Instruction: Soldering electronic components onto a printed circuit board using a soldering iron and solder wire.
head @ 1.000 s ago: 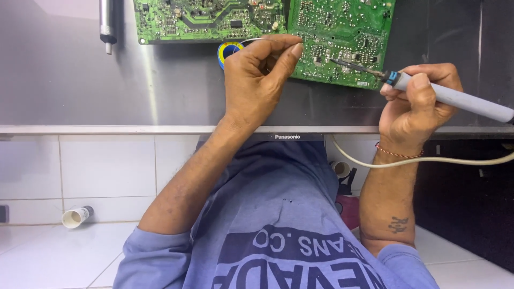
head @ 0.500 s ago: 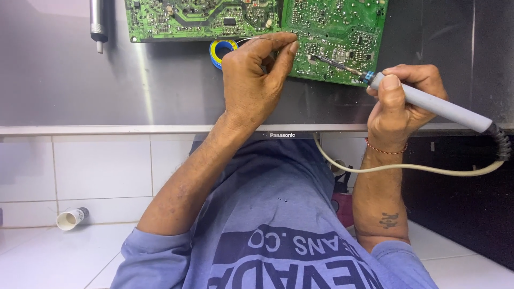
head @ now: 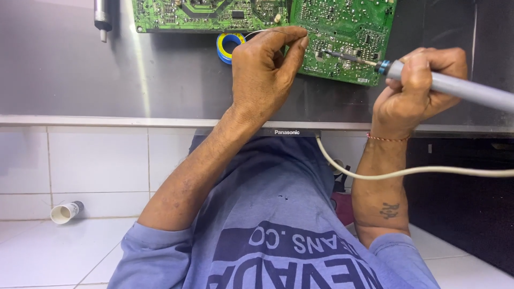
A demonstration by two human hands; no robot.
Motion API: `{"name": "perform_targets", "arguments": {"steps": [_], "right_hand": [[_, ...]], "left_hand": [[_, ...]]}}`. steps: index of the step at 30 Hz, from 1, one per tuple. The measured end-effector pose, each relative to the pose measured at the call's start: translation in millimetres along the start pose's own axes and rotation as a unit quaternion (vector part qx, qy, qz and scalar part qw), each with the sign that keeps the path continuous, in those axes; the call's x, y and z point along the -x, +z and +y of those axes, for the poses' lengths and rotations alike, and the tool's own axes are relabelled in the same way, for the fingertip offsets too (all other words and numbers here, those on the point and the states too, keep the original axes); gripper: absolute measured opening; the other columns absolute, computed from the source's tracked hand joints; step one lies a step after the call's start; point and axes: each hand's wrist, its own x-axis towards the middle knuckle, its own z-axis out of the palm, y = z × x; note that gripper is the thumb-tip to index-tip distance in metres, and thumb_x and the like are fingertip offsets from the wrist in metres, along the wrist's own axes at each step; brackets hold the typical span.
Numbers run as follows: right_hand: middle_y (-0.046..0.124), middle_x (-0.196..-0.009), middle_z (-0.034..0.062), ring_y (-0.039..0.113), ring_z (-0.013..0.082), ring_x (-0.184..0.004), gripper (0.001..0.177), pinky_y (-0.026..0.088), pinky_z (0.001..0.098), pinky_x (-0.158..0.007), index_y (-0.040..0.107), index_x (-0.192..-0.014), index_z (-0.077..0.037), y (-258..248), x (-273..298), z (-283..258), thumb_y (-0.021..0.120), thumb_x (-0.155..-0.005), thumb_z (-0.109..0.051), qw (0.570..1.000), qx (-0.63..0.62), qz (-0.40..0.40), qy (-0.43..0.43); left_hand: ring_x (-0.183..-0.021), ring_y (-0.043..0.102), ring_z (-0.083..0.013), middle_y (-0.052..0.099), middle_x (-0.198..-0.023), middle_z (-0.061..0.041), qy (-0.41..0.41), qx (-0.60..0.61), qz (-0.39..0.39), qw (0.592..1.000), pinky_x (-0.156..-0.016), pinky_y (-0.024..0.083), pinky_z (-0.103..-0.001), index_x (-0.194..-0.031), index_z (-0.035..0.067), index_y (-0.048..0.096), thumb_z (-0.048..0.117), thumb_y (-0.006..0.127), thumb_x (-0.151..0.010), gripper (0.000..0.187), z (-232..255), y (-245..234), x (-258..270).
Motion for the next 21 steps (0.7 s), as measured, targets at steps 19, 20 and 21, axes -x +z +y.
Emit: {"name": "perform_targets", "arguments": {"steps": [19, 20, 21], "right_hand": [[0.038, -0.054, 0.0068, 0.04, 0.0183, -0.052, 0.017, 0.033, 0.0328, -0.056, 0.045, -0.074, -0.003, -4.0, 5.0, 6.9, 0.059, -0.084, -0.004, 0.998, 0.045, -0.033, -0.033], [0.038, -0.054, 0.0068, 0.04, 0.0183, -0.052, 0.017, 0.033, 0.0328, -0.056, 0.045, -0.074, -0.003, -3.9, 5.4, 5.8, 0.059, -0.084, -0.004, 0.998, 0.045, -0.034, -0.032], [0.038, -0.055, 0.0071, 0.04, 0.0183, -0.051, 0.017, 0.033, 0.0325, -0.055, 0.045, -0.074, -0.002, -3.4, 5.3, 4.7, 0.059, -0.085, -0.004, 0.998, 0.047, -0.04, -0.029]], "left_hand": [[-0.062, 0.061, -0.0076, 0.075, -0.094, -0.003, 0.008, -0.016, -0.002, 1.0, -0.056, 0.05, -0.021, -0.095, 0.008, 0.073, 0.014, 0.066, -0.091, 0.01, -3.1, 3.1, 0.2], [-0.062, 0.061, -0.0076, 0.075, -0.094, -0.003, 0.007, -0.016, -0.002, 1.0, -0.056, 0.05, -0.021, -0.095, 0.008, 0.073, 0.014, 0.066, -0.091, 0.01, -2.9, 3.0, 0.4], [-0.059, 0.057, -0.007, 0.075, -0.094, -0.003, 0.007, -0.017, -0.001, 1.0, -0.055, 0.05, -0.021, -0.095, 0.008, 0.073, 0.013, 0.067, -0.091, 0.009, -2.6, 2.9, 0.0]]}}
